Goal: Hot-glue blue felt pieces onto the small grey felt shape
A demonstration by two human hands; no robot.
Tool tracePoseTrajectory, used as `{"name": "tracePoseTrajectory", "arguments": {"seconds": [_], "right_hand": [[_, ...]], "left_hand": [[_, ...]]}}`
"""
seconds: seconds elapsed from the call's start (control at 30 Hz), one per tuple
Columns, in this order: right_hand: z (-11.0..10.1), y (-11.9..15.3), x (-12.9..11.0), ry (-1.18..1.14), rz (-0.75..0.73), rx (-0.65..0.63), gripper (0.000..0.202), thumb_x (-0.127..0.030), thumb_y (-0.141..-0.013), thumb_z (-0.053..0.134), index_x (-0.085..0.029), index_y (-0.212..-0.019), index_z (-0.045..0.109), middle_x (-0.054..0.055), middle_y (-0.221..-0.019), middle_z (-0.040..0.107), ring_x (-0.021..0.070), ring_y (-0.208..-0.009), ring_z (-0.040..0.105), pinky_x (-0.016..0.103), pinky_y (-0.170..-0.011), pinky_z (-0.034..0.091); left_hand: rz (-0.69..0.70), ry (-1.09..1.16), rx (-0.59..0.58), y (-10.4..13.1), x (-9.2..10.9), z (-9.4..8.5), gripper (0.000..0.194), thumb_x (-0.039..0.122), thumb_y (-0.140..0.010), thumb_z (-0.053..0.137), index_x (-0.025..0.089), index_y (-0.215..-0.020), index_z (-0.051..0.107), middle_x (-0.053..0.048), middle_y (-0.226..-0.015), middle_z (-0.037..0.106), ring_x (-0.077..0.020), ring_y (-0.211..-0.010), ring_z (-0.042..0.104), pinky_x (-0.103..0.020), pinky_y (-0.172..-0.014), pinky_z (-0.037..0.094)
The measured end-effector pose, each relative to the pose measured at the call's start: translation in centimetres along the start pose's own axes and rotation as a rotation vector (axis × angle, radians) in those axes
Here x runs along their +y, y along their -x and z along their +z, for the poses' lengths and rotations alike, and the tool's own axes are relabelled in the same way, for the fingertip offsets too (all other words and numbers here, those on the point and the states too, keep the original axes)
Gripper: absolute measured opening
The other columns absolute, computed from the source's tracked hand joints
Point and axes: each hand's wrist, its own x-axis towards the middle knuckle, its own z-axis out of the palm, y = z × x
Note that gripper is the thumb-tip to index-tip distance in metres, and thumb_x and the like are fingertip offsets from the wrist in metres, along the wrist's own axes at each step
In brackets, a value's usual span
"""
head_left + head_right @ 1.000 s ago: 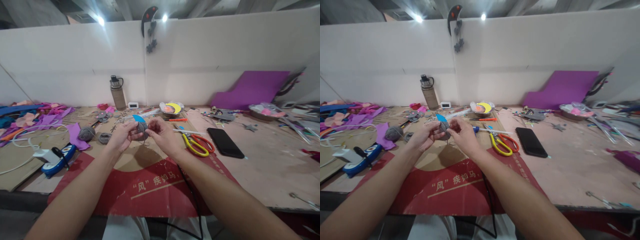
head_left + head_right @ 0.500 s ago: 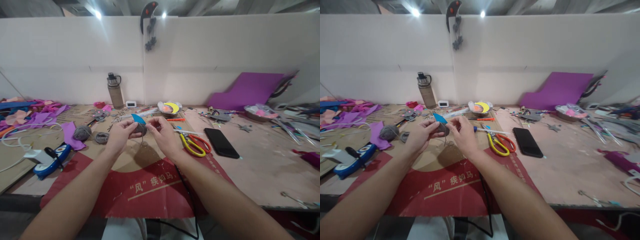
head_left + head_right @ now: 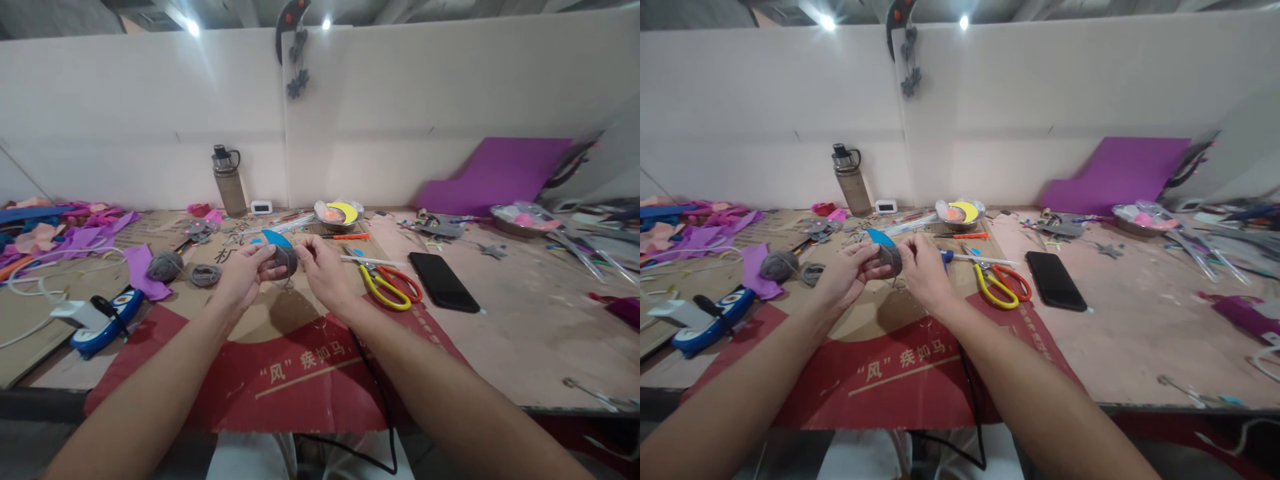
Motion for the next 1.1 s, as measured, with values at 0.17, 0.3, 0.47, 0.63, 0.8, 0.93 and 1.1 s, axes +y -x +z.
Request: {"name": "tracePoseTrajectory", "arguments": {"seconds": [0.17,0.3,0.47,0.63,0.8,0.93,1.1], "right_hand": [[0.0,0.2,0.0,0.009,0.047,-0.021,0.018,-0.028,-0.093,0.043,-0.022,-0.076,0.043,-0.001,-0.071,0.05,0.0162,-0.071,0.047,0.03,-0.068,0.035],[0.1,0.1,0.4,-0.025,0.122,0.032,0.017,-0.03,-0.093,0.042,-0.023,-0.077,0.043,-0.002,-0.069,0.05,0.0161,-0.069,0.048,0.03,-0.067,0.037],[0.0,-0.8,1.4,-0.313,0.335,0.24,0.012,-0.029,-0.091,0.043,-0.023,-0.081,0.041,-0.005,-0.071,0.051,0.0121,-0.058,0.053,0.028,-0.06,0.044],[-0.2,-1.3,1.5,-0.658,0.337,0.365,0.011,-0.02,-0.082,0.051,-0.023,-0.091,0.045,-0.007,-0.074,0.05,0.0079,-0.058,0.053,0.023,-0.06,0.047],[0.9,0.3,0.5,-0.482,0.404,-0.284,0.02,-0.034,-0.089,0.045,-0.02,-0.082,0.058,-0.006,-0.06,0.047,0.0094,-0.045,0.043,0.024,-0.047,0.038],[1.3,0.9,0.5,-0.143,0.119,-0.205,0.025,-0.038,-0.092,0.048,-0.019,-0.086,0.063,0.003,-0.083,0.061,0.0154,-0.077,0.055,0.029,-0.071,0.046],[0.7,0.6,0.3,-0.077,-0.074,-0.056,0.04,-0.017,-0.088,0.052,-0.022,-0.127,0.055,0.01,-0.12,0.055,0.0165,-0.089,0.057,0.033,-0.083,0.051]], "left_hand": [[-0.062,0.093,0.07,-0.5,-0.1,-0.2,0.003,0.009,-0.078,0.065,0.01,-0.075,0.066,-0.006,-0.073,0.071,-0.0125,-0.06,0.067,-0.024,-0.057,0.061],[-0.109,0.152,0.113,-0.9,-0.1,-0.4,0.009,0.007,-0.082,0.061,0.011,-0.076,0.066,-0.005,-0.071,0.071,-0.0119,-0.06,0.067,-0.023,-0.056,0.061],[-0.037,0.228,0.216,-1.8,0.8,-1.2,0.015,0.006,-0.087,0.056,0.012,-0.076,0.064,-0.004,-0.072,0.072,-0.0109,-0.062,0.069,-0.021,-0.057,0.061],[0.053,0.252,0.279,-2.6,1.4,-2.2,0.015,0.006,-0.088,0.056,0.012,-0.077,0.065,-0.004,-0.073,0.072,-0.0103,-0.064,0.069,-0.018,-0.059,0.06],[0.083,0.198,0.278,-2.9,1.1,-2.9,0.014,0.006,-0.085,0.058,0.011,-0.074,0.065,-0.004,-0.073,0.072,-0.0111,-0.062,0.068,-0.021,-0.059,0.061],[0.134,0.116,0.19,-2.4,0.7,-2.8,0.008,0.008,-0.08,0.064,0.011,-0.073,0.065,-0.004,-0.072,0.07,-0.0111,-0.06,0.067,-0.023,-0.06,0.061],[0.116,0.025,0.091,-1.3,0.3,-1.8,0.01,0.016,-0.072,0.074,0.012,-0.074,0.065,-0.003,-0.075,0.071,-0.0115,-0.061,0.067,-0.024,-0.06,0.06]]}}
